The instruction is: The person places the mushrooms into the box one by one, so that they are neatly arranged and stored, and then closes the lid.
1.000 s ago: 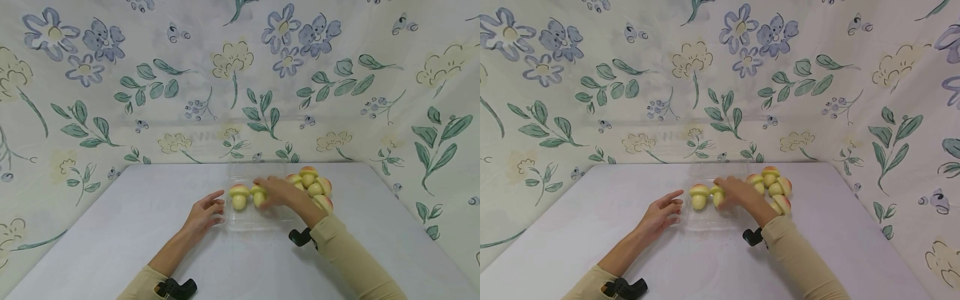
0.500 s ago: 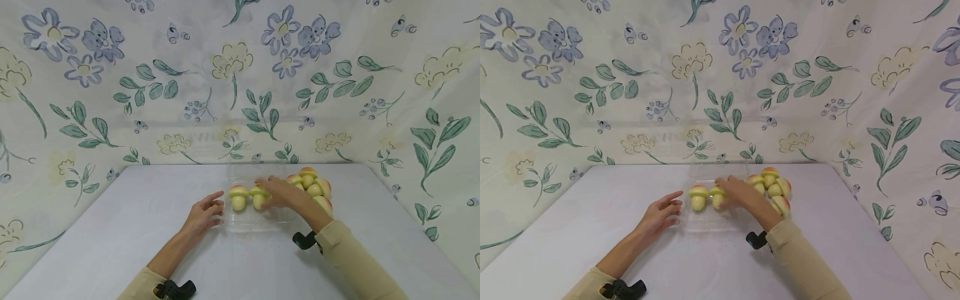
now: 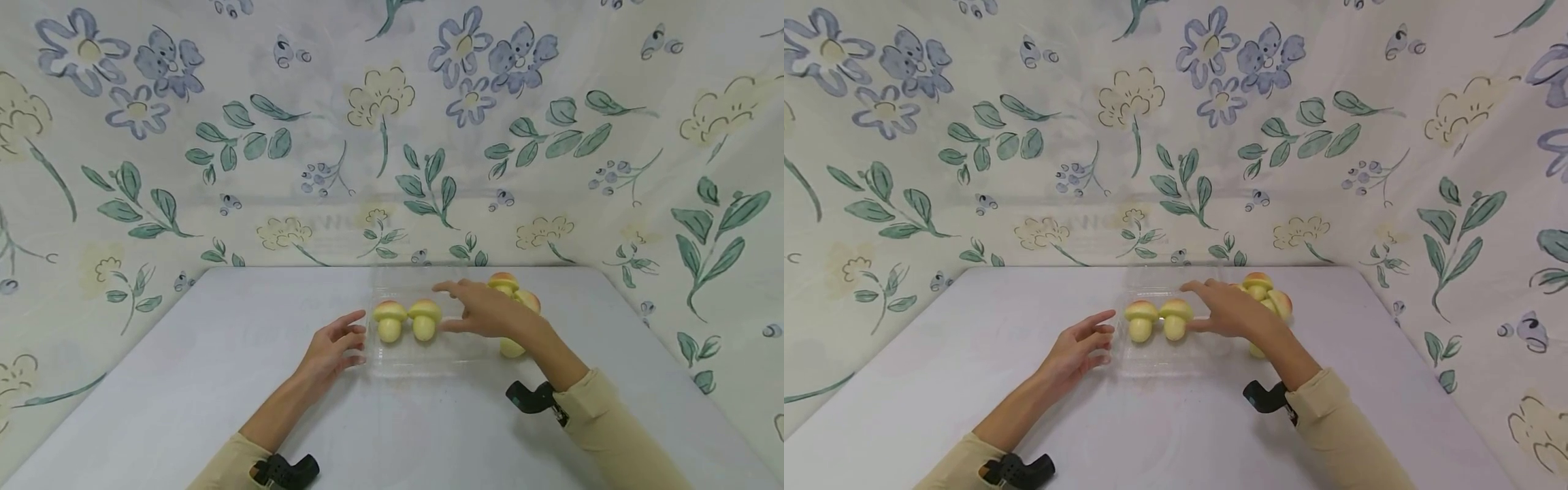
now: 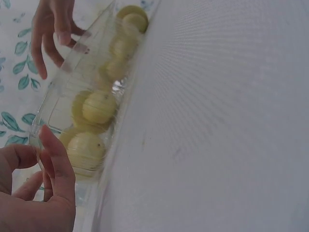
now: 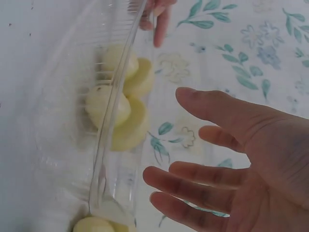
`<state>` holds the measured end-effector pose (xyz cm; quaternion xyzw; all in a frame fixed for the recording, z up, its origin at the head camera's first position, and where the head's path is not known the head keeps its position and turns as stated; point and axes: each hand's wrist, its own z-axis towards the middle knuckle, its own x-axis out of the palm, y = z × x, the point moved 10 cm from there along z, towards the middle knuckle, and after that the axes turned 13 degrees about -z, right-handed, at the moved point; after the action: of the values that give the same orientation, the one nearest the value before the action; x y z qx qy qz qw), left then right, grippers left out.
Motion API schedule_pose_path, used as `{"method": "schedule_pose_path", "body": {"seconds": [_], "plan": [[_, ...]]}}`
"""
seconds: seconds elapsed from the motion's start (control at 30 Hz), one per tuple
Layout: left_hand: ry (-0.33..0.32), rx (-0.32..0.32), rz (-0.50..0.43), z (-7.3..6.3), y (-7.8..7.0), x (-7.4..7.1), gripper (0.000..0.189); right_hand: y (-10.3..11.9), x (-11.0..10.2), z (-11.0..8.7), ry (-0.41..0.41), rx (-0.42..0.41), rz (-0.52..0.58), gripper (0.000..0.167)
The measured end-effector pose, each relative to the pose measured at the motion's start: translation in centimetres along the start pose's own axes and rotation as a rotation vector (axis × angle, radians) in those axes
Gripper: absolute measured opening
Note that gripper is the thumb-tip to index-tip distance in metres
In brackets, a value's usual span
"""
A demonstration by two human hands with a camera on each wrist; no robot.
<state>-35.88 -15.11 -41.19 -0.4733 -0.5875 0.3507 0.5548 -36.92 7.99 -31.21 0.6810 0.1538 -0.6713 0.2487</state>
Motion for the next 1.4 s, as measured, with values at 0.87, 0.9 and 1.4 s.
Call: {"method": "schedule_pose_path", "body": {"seconds": [0.87,0.9,1.4], "plan": [[-0.013,0.011,0.007,0.0,0.0,-0.2,0.052,-5.6,0.1,-6.3,-0.022,0.057,0.029,0.057],[-0.016,0.010,0.007,0.0,0.0,-0.2,0.052,-5.8,0.2,-6.4,-0.016,0.061,0.026,0.056],[-0.014,0.004,0.002,0.0,0.0,-0.2,0.053,-8.6,0.9,-7.4,0.073,0.161,0.065,0.060]]}}
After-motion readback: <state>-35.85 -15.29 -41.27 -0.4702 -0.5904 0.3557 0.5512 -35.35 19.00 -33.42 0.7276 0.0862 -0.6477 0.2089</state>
